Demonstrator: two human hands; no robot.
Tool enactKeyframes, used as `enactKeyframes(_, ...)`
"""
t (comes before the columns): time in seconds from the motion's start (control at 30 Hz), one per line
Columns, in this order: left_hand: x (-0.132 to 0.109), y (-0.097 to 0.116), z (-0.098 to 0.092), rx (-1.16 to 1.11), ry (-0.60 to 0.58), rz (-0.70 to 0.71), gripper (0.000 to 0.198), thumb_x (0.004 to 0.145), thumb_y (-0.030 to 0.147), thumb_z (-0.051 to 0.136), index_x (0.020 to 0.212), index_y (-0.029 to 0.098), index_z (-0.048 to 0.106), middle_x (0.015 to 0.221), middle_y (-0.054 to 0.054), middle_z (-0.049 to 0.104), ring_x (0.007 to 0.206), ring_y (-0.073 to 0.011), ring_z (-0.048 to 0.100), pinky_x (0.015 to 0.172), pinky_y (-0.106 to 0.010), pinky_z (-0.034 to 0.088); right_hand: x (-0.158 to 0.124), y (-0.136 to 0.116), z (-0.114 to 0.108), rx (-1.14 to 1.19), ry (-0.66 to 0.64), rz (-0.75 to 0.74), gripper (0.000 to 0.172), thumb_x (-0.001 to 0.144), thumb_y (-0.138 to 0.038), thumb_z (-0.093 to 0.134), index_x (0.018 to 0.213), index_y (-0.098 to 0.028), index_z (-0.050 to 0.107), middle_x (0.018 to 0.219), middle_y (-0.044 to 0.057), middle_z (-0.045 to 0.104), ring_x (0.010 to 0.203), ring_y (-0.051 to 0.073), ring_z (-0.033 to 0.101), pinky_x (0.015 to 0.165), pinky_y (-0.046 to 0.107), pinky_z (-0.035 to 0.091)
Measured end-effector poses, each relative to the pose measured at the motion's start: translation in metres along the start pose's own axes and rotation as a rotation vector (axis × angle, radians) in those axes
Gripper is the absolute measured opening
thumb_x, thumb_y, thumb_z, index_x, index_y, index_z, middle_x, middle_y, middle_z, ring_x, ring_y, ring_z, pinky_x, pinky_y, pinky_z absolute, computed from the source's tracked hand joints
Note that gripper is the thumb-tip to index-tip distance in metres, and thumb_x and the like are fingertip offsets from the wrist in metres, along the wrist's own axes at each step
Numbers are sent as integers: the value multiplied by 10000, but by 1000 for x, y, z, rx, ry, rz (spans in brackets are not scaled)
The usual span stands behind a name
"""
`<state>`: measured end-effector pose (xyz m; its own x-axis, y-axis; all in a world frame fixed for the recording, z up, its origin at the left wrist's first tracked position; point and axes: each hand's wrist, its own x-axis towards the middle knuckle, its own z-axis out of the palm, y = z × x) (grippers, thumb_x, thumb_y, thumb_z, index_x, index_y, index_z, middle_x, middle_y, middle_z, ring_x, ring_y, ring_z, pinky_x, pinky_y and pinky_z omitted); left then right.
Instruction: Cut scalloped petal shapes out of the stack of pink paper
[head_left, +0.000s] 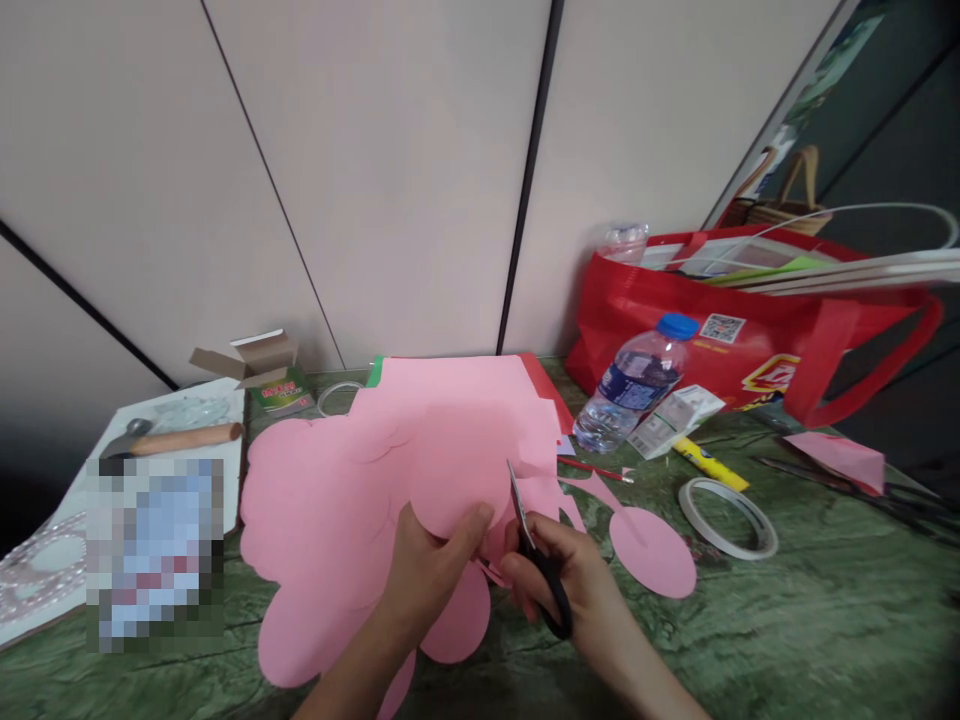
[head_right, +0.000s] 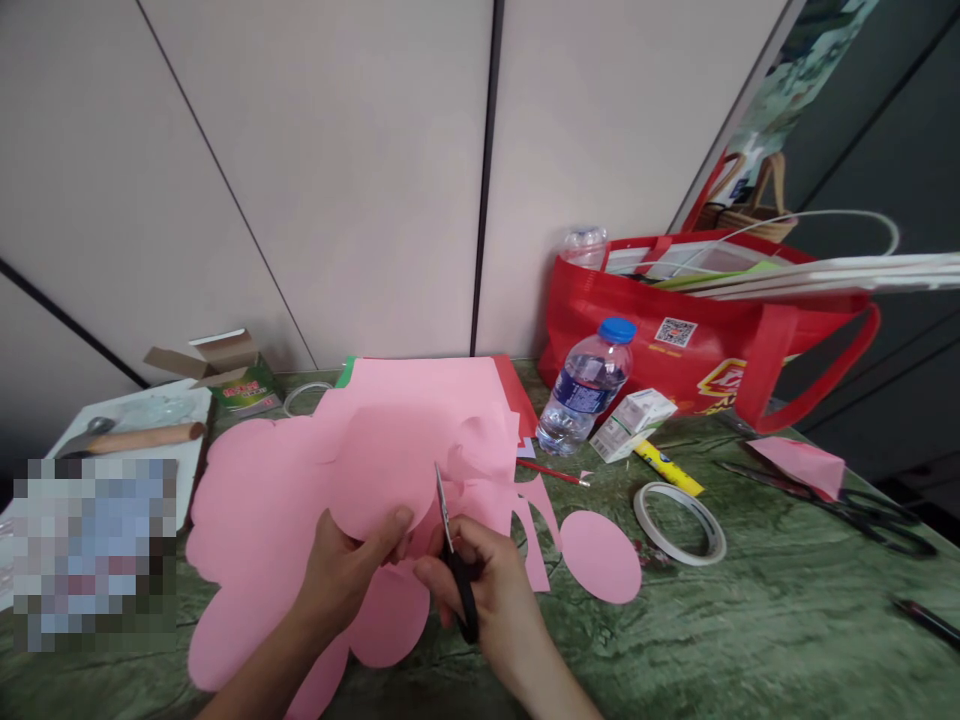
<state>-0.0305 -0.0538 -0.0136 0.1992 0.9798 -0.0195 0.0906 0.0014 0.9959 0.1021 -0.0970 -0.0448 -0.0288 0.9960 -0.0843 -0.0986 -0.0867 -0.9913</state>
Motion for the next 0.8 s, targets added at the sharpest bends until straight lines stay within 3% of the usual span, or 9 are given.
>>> enactKeyframes(0.3, 3, -6, 0, -3, -31, -22, 311, 719, 267, 586, 459, 174, 442, 422, 53, 410, 410, -75, 382, 409, -207, 328, 0, -5, 0, 46, 13, 4, 289, 659, -388, 718, 650, -174, 525, 467, -72, 457, 390, 75, 383, 369, 185, 295)
enactKeyframes(0.4, 2, -1, 1, -27, -89, -11, 226, 716, 221, 579, 503, 157, 542, 425, 35, 485, 399, -83, 425, 413, -204, 362, 0, -6, -1, 31, 32, -20, 297, 643, -403, 726, 662, -174, 537, 499, -64, 457, 414, 83, 389, 385, 195, 318)
enactKeyframes(0.53, 0, 2, 0, -42, -118, 1, 101, 720, 197, 587, 708, 141, 670, 576, -18, 645, 452, -110, 525, 438, -210, 411, 1, -5, -3, -9, 33, -48, 311, 642, -420, 729, 687, -177, 541, 524, -60, 444, 456, 95, 375, 420, 211, 298)
enactKeyframes(0.8, 1, -1, -2, -40, -153, -24, 97, 716, 217, 614, 676, 142, 659, 561, -21, 649, 451, -120, 548, 430, -215, 424, 1, -8, -4, -15, 31, -97, 372, 628, -444, 734, 619, -185, 467, 559, -65, 363, 525, 104, 287, 476, 234, 231)
